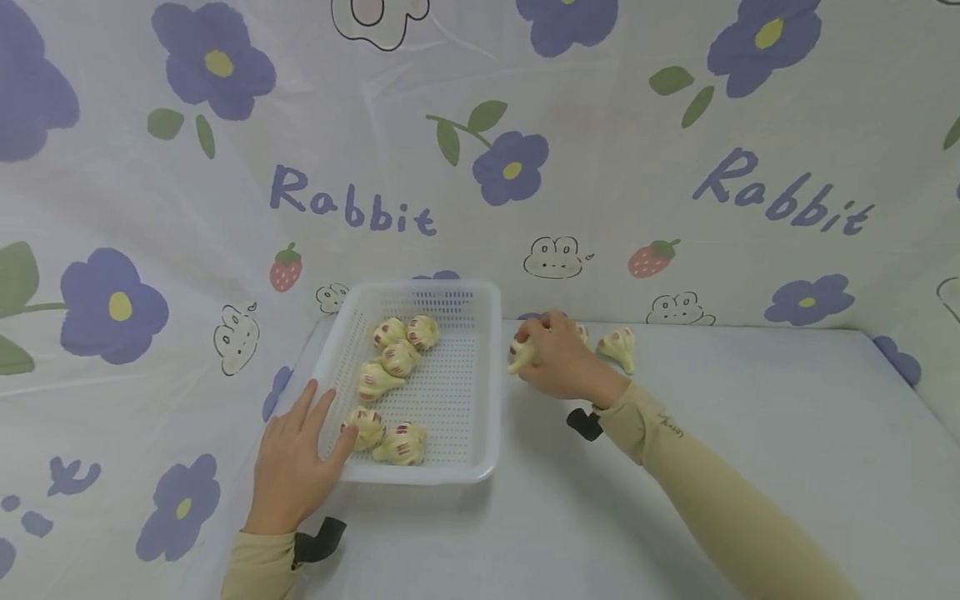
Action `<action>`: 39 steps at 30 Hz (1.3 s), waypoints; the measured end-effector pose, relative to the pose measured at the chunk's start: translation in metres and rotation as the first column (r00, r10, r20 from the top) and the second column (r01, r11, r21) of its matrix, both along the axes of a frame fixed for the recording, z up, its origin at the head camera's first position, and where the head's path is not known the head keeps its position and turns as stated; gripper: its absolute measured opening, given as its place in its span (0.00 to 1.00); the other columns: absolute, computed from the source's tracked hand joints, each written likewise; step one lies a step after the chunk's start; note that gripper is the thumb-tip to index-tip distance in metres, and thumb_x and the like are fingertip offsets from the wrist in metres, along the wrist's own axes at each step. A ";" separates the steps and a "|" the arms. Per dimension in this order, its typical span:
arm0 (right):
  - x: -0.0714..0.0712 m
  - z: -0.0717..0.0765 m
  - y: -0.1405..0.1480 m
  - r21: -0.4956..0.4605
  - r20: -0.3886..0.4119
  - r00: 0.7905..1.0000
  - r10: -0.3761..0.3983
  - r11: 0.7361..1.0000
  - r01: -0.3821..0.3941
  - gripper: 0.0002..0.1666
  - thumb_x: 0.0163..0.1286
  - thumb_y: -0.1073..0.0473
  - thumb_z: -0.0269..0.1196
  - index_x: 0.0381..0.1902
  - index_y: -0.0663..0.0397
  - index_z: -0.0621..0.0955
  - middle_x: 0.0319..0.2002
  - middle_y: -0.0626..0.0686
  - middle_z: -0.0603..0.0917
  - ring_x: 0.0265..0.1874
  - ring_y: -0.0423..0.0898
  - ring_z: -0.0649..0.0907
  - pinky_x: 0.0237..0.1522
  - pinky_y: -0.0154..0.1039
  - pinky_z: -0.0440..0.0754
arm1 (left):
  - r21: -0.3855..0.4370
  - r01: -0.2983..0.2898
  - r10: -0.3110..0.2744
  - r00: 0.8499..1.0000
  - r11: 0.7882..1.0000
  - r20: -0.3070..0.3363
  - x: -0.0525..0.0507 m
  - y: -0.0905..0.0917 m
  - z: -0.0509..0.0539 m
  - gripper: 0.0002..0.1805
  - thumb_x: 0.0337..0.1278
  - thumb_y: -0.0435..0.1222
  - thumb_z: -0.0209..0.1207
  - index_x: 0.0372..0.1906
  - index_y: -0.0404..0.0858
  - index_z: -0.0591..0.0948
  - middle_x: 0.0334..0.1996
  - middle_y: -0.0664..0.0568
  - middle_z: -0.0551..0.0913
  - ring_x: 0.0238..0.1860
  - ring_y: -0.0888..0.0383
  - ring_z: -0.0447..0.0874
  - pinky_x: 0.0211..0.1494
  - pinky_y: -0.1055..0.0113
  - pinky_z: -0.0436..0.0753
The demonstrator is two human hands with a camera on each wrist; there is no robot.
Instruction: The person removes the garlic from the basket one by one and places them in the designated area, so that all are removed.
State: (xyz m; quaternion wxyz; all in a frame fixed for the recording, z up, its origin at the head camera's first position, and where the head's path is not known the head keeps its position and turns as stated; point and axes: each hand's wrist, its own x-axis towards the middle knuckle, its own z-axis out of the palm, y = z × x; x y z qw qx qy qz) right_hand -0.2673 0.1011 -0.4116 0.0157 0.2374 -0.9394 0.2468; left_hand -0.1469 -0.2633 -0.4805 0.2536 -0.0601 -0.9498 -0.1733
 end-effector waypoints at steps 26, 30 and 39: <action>-0.027 -0.074 -0.002 0.097 0.015 1.000 0.010 0.995 -0.012 0.22 0.66 0.58 0.69 0.53 0.64 0.77 0.50 0.69 0.73 0.56 0.64 0.71 0.76 0.69 0.58 | 0.006 -0.002 0.002 1.000 1.000 -0.008 0.001 -0.001 -0.004 0.32 0.66 0.49 0.61 0.68 0.33 0.78 0.73 0.34 0.72 0.67 0.29 0.76 0.68 0.32 0.71; -0.029 -0.082 -0.003 0.095 0.041 0.999 0.004 0.995 -0.008 0.23 0.67 0.56 0.69 0.53 0.63 0.77 0.53 0.69 0.71 0.59 0.65 0.69 0.73 0.66 0.63 | 0.005 -0.001 0.001 1.000 1.000 -0.015 0.001 -0.001 -0.003 0.33 0.66 0.49 0.61 0.68 0.33 0.78 0.73 0.34 0.72 0.67 0.29 0.76 0.68 0.32 0.71; -0.030 -0.084 -0.008 0.063 0.081 0.997 -0.012 0.998 0.007 0.23 0.68 0.56 0.69 0.55 0.63 0.77 0.58 0.69 0.70 0.60 0.64 0.67 0.59 0.60 0.74 | 0.020 -0.004 0.005 1.000 1.000 -0.015 0.001 -0.001 -0.002 0.32 0.66 0.48 0.61 0.69 0.33 0.78 0.74 0.35 0.72 0.69 0.29 0.74 0.70 0.30 0.69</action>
